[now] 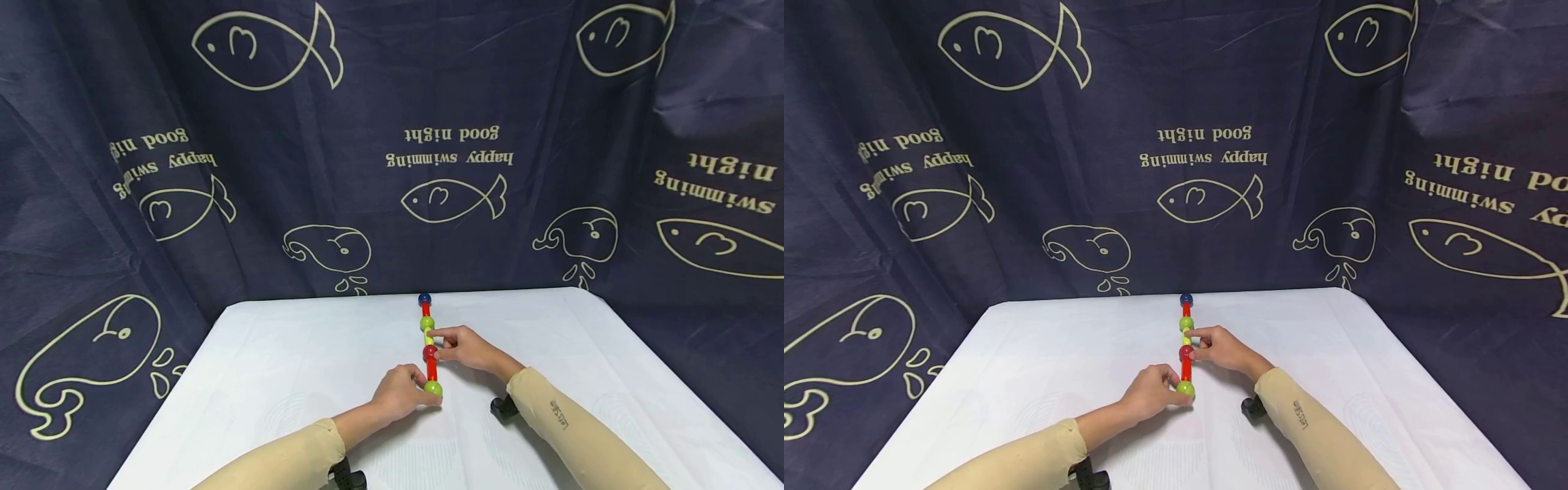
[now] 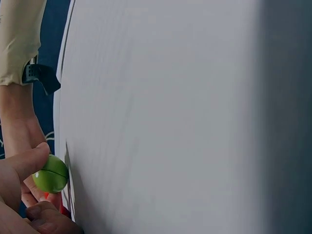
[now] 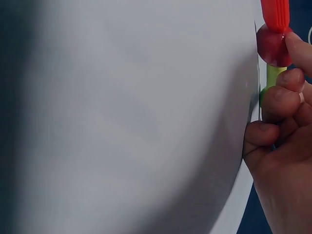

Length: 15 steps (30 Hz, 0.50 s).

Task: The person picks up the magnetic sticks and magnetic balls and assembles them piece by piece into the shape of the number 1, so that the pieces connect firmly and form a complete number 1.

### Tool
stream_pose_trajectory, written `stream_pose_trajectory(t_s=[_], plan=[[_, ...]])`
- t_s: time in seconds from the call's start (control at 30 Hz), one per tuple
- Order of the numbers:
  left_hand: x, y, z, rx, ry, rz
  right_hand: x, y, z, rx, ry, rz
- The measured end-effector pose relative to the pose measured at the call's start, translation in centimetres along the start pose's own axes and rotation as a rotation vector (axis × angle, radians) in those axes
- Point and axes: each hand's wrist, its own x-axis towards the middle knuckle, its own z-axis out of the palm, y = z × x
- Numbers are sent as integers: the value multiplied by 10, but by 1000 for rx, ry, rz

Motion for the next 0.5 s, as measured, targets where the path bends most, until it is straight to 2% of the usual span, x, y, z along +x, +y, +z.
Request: stream_pose_trajectory(t_s=[0.5], plan=[[2,1,5,6,-2,8,1,4,2,-10,3,22]])
